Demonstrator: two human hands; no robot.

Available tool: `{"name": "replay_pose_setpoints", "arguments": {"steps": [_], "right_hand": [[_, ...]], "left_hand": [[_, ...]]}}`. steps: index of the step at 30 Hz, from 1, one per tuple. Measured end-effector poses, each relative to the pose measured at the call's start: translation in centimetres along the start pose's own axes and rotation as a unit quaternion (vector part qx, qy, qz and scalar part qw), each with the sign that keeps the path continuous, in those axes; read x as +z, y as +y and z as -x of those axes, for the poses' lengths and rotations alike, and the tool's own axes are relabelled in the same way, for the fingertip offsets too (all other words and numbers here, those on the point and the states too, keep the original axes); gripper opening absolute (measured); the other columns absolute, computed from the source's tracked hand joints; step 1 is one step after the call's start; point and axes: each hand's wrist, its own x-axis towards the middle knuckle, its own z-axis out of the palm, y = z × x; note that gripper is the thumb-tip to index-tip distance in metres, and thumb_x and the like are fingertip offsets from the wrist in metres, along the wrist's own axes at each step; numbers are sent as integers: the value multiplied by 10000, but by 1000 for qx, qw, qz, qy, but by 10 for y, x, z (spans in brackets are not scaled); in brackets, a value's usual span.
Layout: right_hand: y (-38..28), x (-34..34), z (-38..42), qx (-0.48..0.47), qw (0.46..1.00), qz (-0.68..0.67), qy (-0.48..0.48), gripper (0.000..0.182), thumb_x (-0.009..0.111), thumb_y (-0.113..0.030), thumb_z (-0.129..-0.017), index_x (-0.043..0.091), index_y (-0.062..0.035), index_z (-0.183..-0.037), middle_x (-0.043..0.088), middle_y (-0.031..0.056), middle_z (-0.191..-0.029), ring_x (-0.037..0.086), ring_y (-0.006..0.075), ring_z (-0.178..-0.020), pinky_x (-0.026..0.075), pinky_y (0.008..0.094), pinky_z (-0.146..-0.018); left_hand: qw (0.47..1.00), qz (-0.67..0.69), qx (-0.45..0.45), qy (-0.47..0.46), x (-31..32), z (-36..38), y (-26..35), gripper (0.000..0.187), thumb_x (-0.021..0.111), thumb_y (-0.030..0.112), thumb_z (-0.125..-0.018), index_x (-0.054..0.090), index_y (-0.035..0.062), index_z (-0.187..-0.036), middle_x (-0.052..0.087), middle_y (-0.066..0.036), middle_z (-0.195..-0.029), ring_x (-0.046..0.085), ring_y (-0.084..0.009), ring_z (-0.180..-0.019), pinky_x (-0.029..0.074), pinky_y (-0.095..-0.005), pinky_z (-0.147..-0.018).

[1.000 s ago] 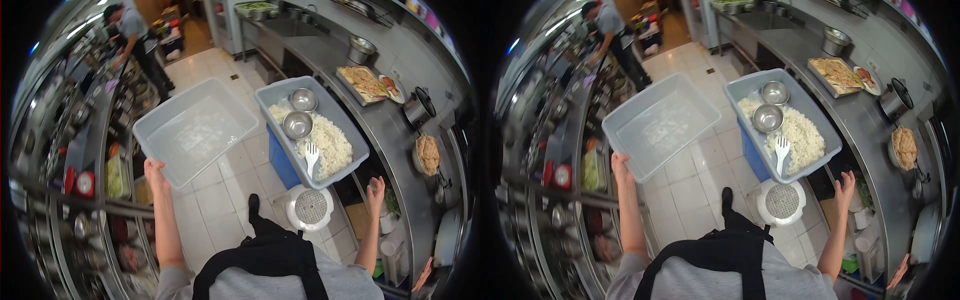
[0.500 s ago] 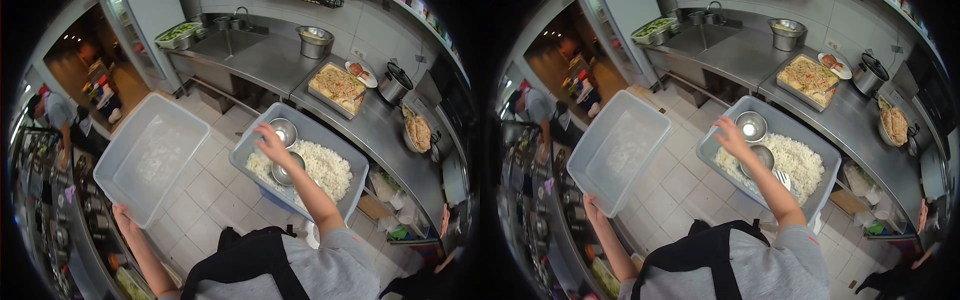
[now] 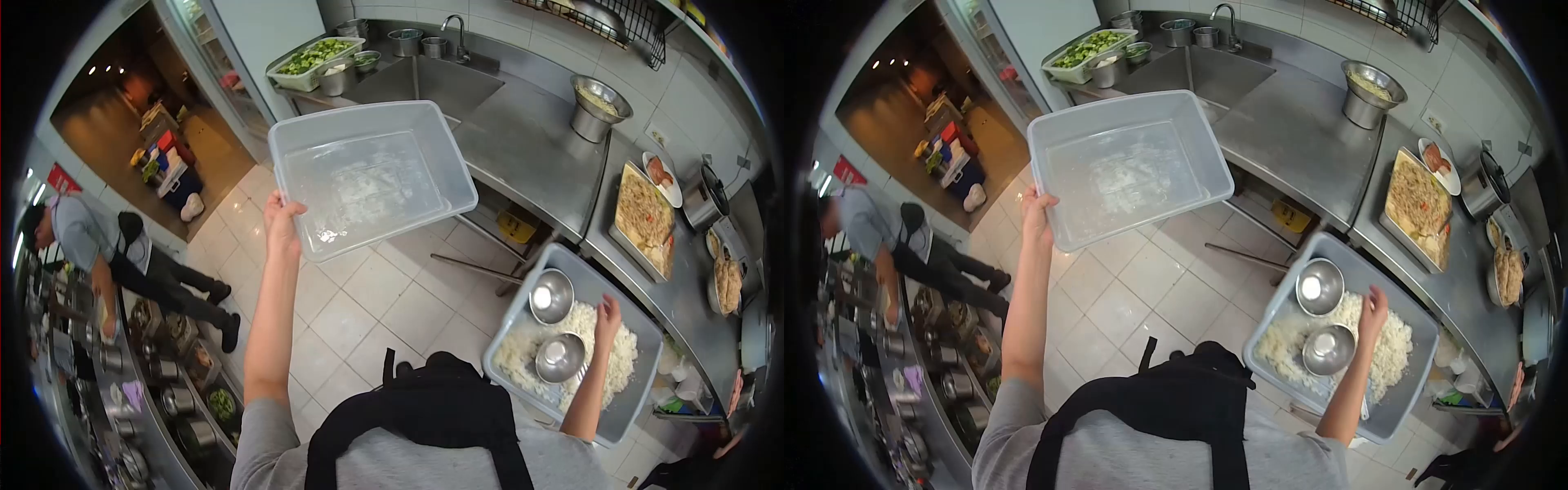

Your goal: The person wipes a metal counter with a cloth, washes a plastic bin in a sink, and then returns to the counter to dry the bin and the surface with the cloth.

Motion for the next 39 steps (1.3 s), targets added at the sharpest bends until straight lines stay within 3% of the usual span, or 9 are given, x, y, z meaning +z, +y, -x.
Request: {"name": "replay_pose_setpoints", "arguments": {"steps": [4, 9, 10, 11, 12, 18, 26, 30, 39], "right_hand": [[-12, 24, 12, 139, 989, 31, 46, 307, 541, -66, -781, 519, -25, -1085, 564, 114, -1045, 560, 201, -902, 453, 308, -775], [-52, 87, -57, 38, 988, 45, 143, 340, 571, -137, -743, 530, -37, -1065, 534, 147, -1055, 530, 264, -934, 421, 350, -815], [-57, 102, -91, 135, 980, 91, 114, 343, 576, -151, -763, 522, -33, -1081, 536, 141, -1053, 522, 212, -965, 433, 320, -809], [-100, 118, -119, 220, 966, 34, 134, 325, 569, -121, -750, 536, -31, -1060, 550, 139, -995, 528, 223, -947, 442, 332, -792], [-76, 153, -154, -16, 975, 68, 212, 300, 556, -112, -747, 550, -27, -1035, 553, 137, -967, 532, 227, -942, 441, 342, -790], [-216, 300, -321, -140, 988, -18, 56, 278, 577, -130, -729, 568, -36, -991, 556, 144, -977, 549, 282, -902, 443, 354, -794], [-276, 414, -449, -130, 990, 53, 9, 266, 589, -173, -744, 594, -42, -976, 612, 127, -937, 602, 240, -829, 478, 328, -727], [-280, 493, -535, -25, 998, -25, -44, 279, 572, -162, -775, 576, -7, -1007, 621, 134, -936, 590, 237, -887, 461, 312, -772], [-263, 682, -749, 67, 995, -32, -64, 496, 505, -372, -824, 474, -15, -1168, 504, 169, -1171, 465, 275, -1106, 354, 338, -923]], "left_hand": [[997, -65, 44, 17, 44, -102, -15, 456, 561, -56, -539, 466, 43, -973, 490, -43, -896, 474, -175, -876, 398, -287, -773], [999, -42, 21, -24, 90, -270, -68, 450, 542, 4, -590, 494, 7, -1038, 524, -68, -942, 491, -187, -897, 413, -314, -796], [980, -25, -16, -197, 87, -322, -81, 455, 519, -6, -597, 498, -6, -1051, 536, -96, -984, 500, -212, -922, 425, -330, -793], [984, -77, 1, -159, 92, -364, -98, 476, 488, -8, -619, 479, -12, -1095, 521, -114, -1057, 493, -233, -967, 428, -349, -804], [985, -30, -52, -163, 104, -392, -106, 454, 481, 5, -634, 479, -17, -1088, 518, -117, -1059, 494, -240, -961, 423, -354, -819], [986, -3, -38, -161, 143, -531, -149, 275, 537, 74, -639, 488, 5, -901, 513, -120, -962, 491, -261, -906, 424, -377, -782], [954, -236, 135, -130, 225, -621, -205, 414, 590, 68, -585, 490, 44, -986, 509, -99, -932, 492, -240, -875, 415, -381, -788], [979, -37, -17, -199, 266, -640, -230, 347, 547, -110, -544, 482, 105, -808, 367, 33, -696, 415, -84, -658, 393, -224, -567], [918, -91, -169, -346, 301, -697, -305, 317, 531, -110, -525, 442, 106, -739, 361, 53, -667, 401, -74, -621, 350, -202, -553]]}}
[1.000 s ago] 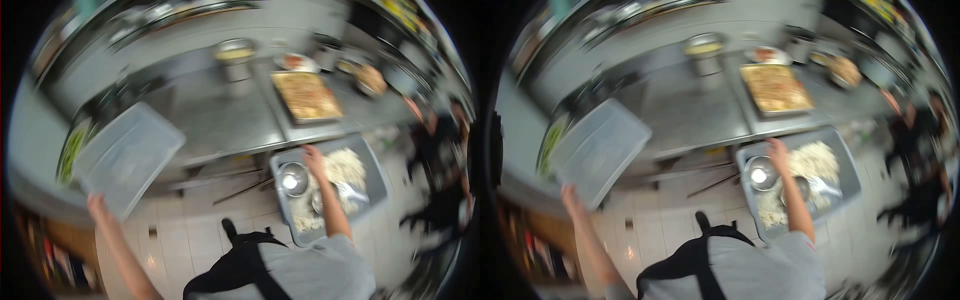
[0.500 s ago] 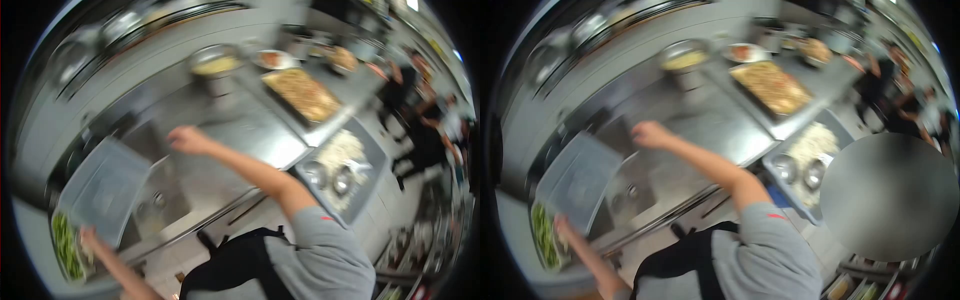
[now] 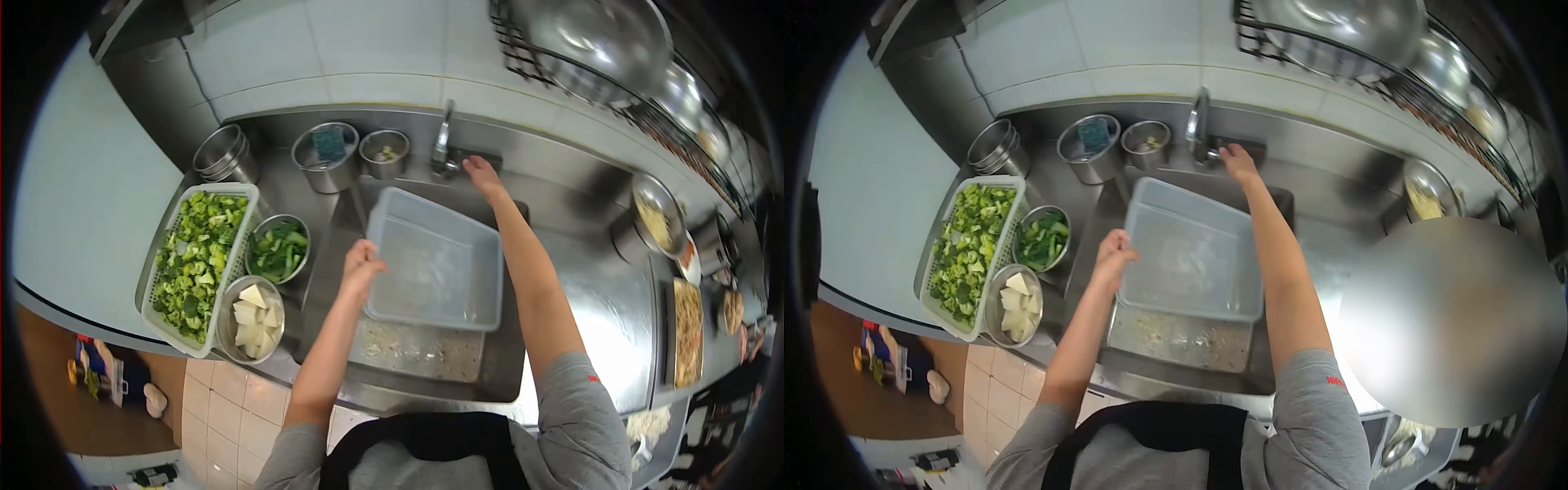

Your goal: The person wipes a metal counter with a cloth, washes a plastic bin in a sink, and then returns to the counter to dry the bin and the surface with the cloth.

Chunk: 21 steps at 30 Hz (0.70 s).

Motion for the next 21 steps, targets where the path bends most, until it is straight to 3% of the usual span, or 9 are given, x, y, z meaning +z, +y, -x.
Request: {"name": "replay_pose_setpoints", "arguments": {"steps": [2, 3, 6, 9, 11, 13, 14, 17, 21], "right_hand": [[2, 24, -36, -7, 996, -79, 34, 490, 485, -353, -849, 447, -2, -1190, 502, 147, -1180, 460, 248, -1109, 343, 320, -931], [1, 32, -42, -10, 988, -139, 65, 462, 494, -372, -827, 511, -25, -1132, 563, 140, -1095, 526, 256, -1031, 384, 328, -880], [4, 20, -34, -44, 992, -100, -56, 385, 498, -342, -827, 572, -29, -1038, 618, 113, -967, 578, 246, -916, 422, 349, -818], [-11, 27, 15, -155, 967, 197, -36, 294, 532, -274, -801, 614, -20, -923, 641, 70, -839, 600, 216, -820, 448, 362, -760], [-2, 54, 43, -265, 939, 216, 35, 208, 544, -185, -765, 619, -1, -825, 636, 107, -753, 618, 204, -702, 484, 357, -653], [-32, 64, 69, -53, 996, -9, -71, 169, 543, -138, -731, 609, 8, -784, 624, 140, -712, 615, 209, -614, 489, 345, -589], [-42, 63, 79, 61, 983, -124, -120, 149, 543, -115, -714, 604, 12, -764, 618, 156, -692, 614, 211, -570, 491, 338, -558], [-47, 57, 68, 57, 976, -131, -162, 128, 494, -49, -738, 602, 12, -767, 605, 99, -653, 594, 147, -530, 490, 268, -479], [-80, 9, 70, -111, 960, 169, -196, 118, 512, -56, -701, 614, -8, -732, 604, 112, -628, 597, 183, -526, 488, 295, -514]], "left_hand": [[999, 13, -22, -39, 0, -9, 0, 319, 529, -112, -520, 440, 106, -737, 362, 54, -664, 397, -74, -619, 345, -201, -555], [998, 19, -33, -50, 2, -17, 3, 317, 531, -110, -519, 439, 104, -734, 365, 52, -662, 398, -74, -618, 344, -201, -553], [994, 11, -72, -86, 11, -35, 0, 308, 538, -101, -518, 434, 102, -724, 369, 49, -654, 398, -74, -617, 341, -201, -547], [991, -25, -83, -105, 28, -75, -14, 292, 566, -74, -518, 431, 101, -709, 369, 46, -653, 387, -78, -616, 333, -207, -547], [989, -33, -81, -119, 33, -99, -18, 287, 603, -42, -512, 433, 97, -697, 374, 44, -663, 369, -81, -620, 318, -218, -551], [986, -80, -62, -130, 45, -111, -7, 275, 622, -19, -519, 428, 99, -674, 382, 38, -650, 372, -87, -607, 318, -220, -547], [984, -104, -56, -136, 51, -114, -3, 271, 632, -7, -523, 425, 99, -662, 386, 35, -644, 373, -90, -601, 318, -221, -545], [964, -206, -22, -168, 63, -131, 6, 226, 662, 33, -534, 502, 72, -688, 490, -1, -663, 471, -118, -631, 375, -243, -569], [927, -173, 64, -326, 92, -153, 0, 322, 685, 69, -557, 581, 38, -860, 597, -60, -823, 556, -145, -771, 445, -285, -690]]}}
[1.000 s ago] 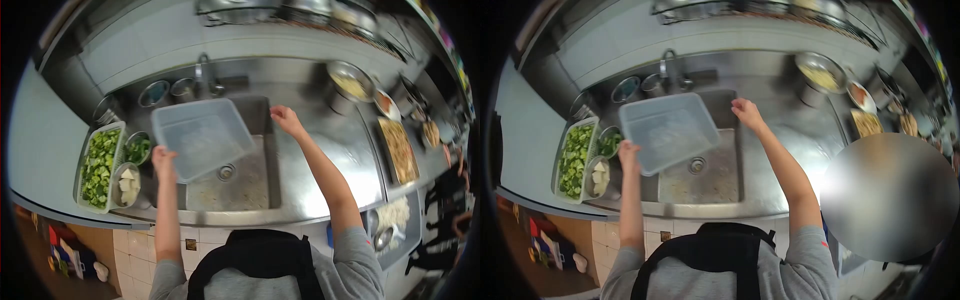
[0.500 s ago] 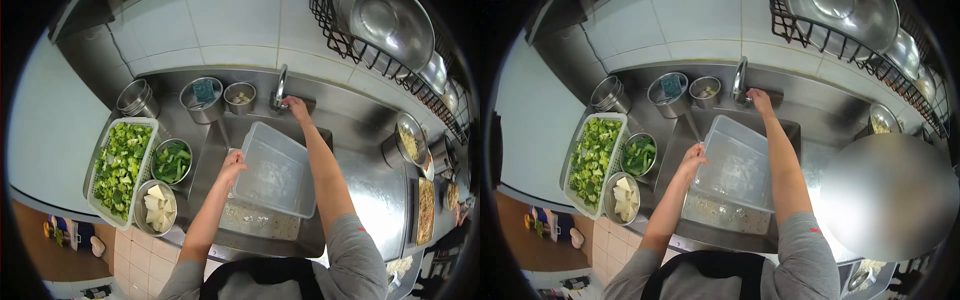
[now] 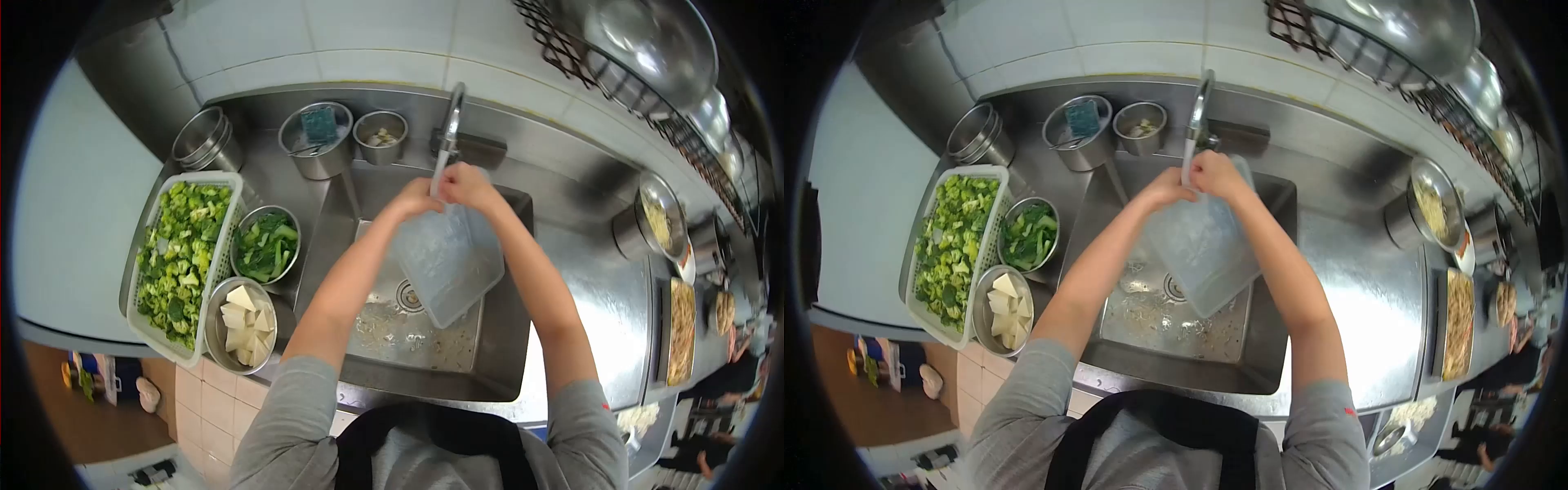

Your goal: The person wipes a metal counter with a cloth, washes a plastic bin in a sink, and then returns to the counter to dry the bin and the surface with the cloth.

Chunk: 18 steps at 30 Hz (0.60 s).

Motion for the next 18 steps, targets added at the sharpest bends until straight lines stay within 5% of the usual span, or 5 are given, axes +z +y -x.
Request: {"name": "replay_pose_setpoints", "arguments": {"steps": [3, 6, 11, 17, 18], "right_hand": [[-62, -14, 11, -58, 991, 119, -5, 104, 540, -103, -664, 614, -45, -709, 604, 156, -695, 592, 295, -663, 476, 381, -604], [-104, 12, -22, -124, 983, 118, 61, 112, 558, -114, -664, 594, -45, -744, 601, 179, -768, 586, 340, -767, 466, 424, -657], [-145, 72, -157, -190, 963, 124, 149, 252, 574, -100, -704, 518, -8, -933, 575, 176, -864, 550, 338, -877, 441, 414, -744], [-141, 123, -275, -164, 957, 225, 86, 255, 590, -92, -703, 531, -43, -947, 577, 156, -966, 539, 317, -937, 430, 422, -810], [-142, 137, -276, -164, 937, 256, 173, 191, 587, -107, -706, 575, -63, -892, 593, 118, -979, 545, 276, -950, 419, 414, -801]], "left_hand": [[971, -159, 170, 56, 10, -27, -14, 395, 727, 171, -536, 610, 68, -899, 627, -90, -841, 590, -198, -783, 464, -339, -702], [954, -114, 243, 129, 10, 5, 1, 331, 690, 177, -531, 578, 80, -827, 595, -98, -744, 573, -253, -728, 448, -375, -649], [958, -251, -40, 133, 6, 88, 13, 252, 622, 211, -566, 495, 79, -740, 545, -112, -672, 525, -272, -633, 407, -377, -571], [942, -100, -32, 320, 31, 187, -1, 234, 617, 116, -580, 401, 74, -661, 402, -70, -527, 395, -215, -462, 335, -320, -452], [939, -90, -29, 331, 28, 194, -3, 240, 624, 106, -582, 399, 75, -661, 395, -68, -526, 383, -212, -454, 329, -309, -444]]}}
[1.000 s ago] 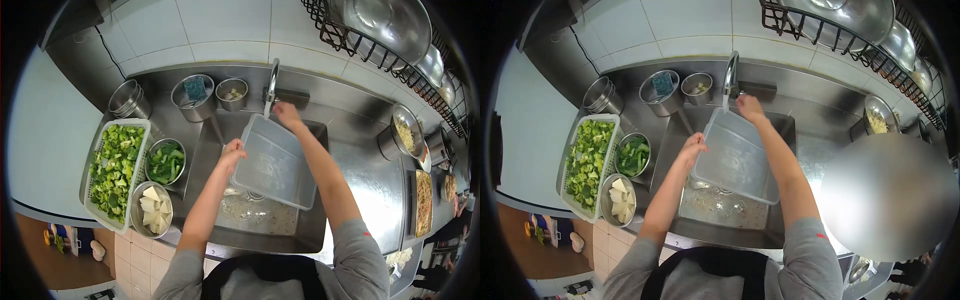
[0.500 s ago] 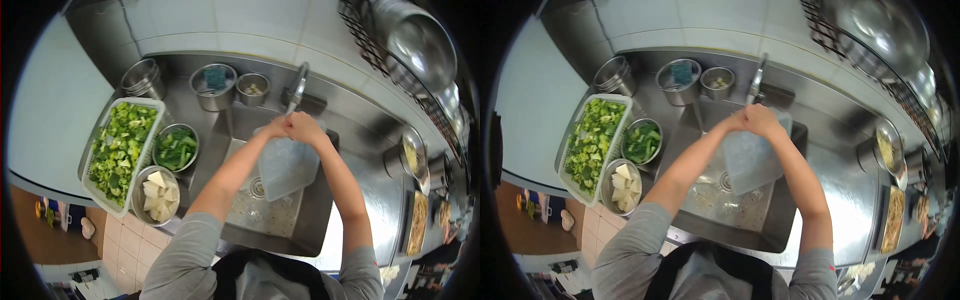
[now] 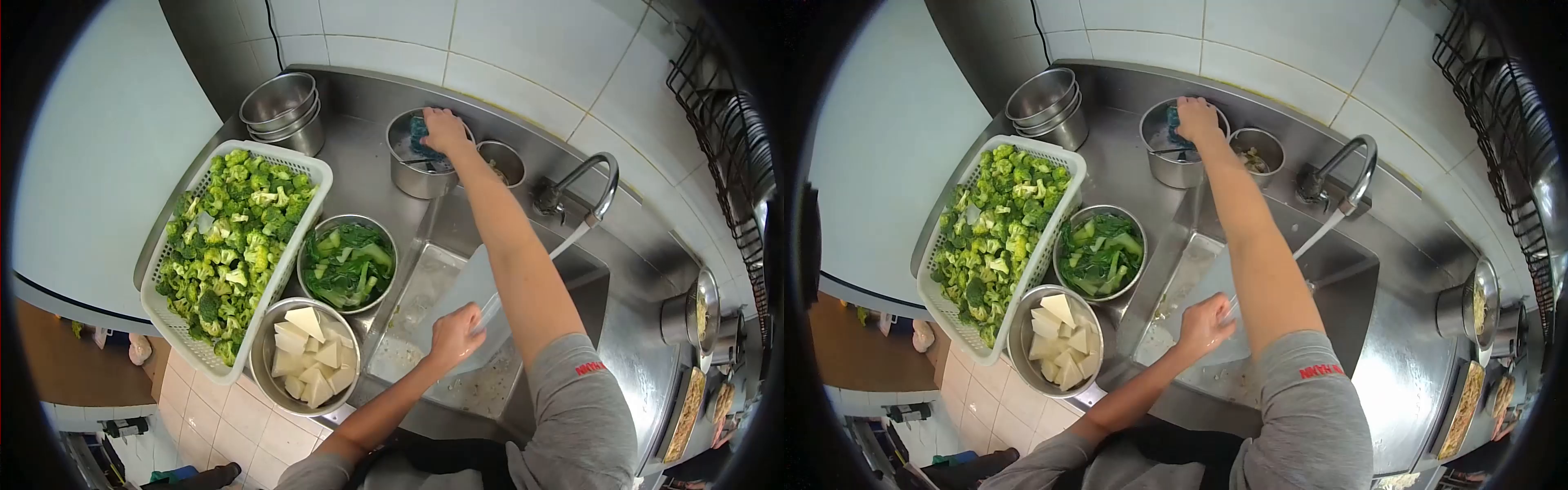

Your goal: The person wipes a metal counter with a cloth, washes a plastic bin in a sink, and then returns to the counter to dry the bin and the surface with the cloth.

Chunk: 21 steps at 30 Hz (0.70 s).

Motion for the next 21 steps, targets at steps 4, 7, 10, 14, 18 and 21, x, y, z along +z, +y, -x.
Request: {"name": "replay_pose_setpoints", "arguments": {"steps": [4, 7, 10, 14, 18, 21], "right_hand": [[-13, -11, 2, 9, 979, 154, -136, 181, 577, -180, -721, 610, -97, -878, 551, 98, -1059, 511, 217, -1009, 383, 383, -781], [-6, -57, 28, 34, 996, 55, 60, 242, 617, -155, -672, 599, -85, -903, 549, 111, -977, 549, 258, -909, 418, 402, -773], [-2, -128, 95, 63, 976, -80, 191, 346, 658, -161, -600, 544, -47, -906, 553, 155, -915, 534, 302, -885, 450, 396, -760], [13, -171, 239, 93, 946, -176, 256, 345, 670, -118, -573, 510, -27, -865, 521, 164, -881, 498, 343, -872, 406, 428, -762], [41, -79, 378, 99, 921, -352, 137, 389, 685, -101, -593, 496, -90, -933, 442, 116, -1036, 404, 321, -993, 307, 414, -871], [-12, -78, 389, 156, 878, -422, 162, 512, 664, -132, -654, 439, -91, -1112, 290, 190, -1268, 287, 381, -1167, 243, 426, -965]], "left_hand": [[997, -4, -66, 32, -16, 7, -7, 247, 647, 123, -587, 420, 90, -679, 427, -41, -552, 439, -185, -488, 361, -306, -477], [995, 43, -61, 73, -16, 4, -27, 239, 644, 78, -577, 428, 96, -678, 401, 8, -563, 398, -107, -508, 342, -263, -480], [993, 61, -59, 81, -21, 7, -29, 246, 628, 25, -571, 420, 104, -677, 346, 49, -607, 343, -74, -567, 316, -233, -500], [975, 203, -38, 80, -24, 2, -38, 308, 635, -70, -575, 424, 97, -724, 347, 42, -661, 344, -78, -607, 319, -222, -573], [979, 196, 42, -49, -24, 14, 43, 295, 575, -69, -648, 334, 100, -664, 291, 44, -631, 295, -73, -581, 265, -207, -551], [975, 202, 59, -74, -4, 35, 86, 280, 539, -64, -660, 311, 98, -678, 262, 33, -644, 267, -66, -583, 243, -185, -555]]}}
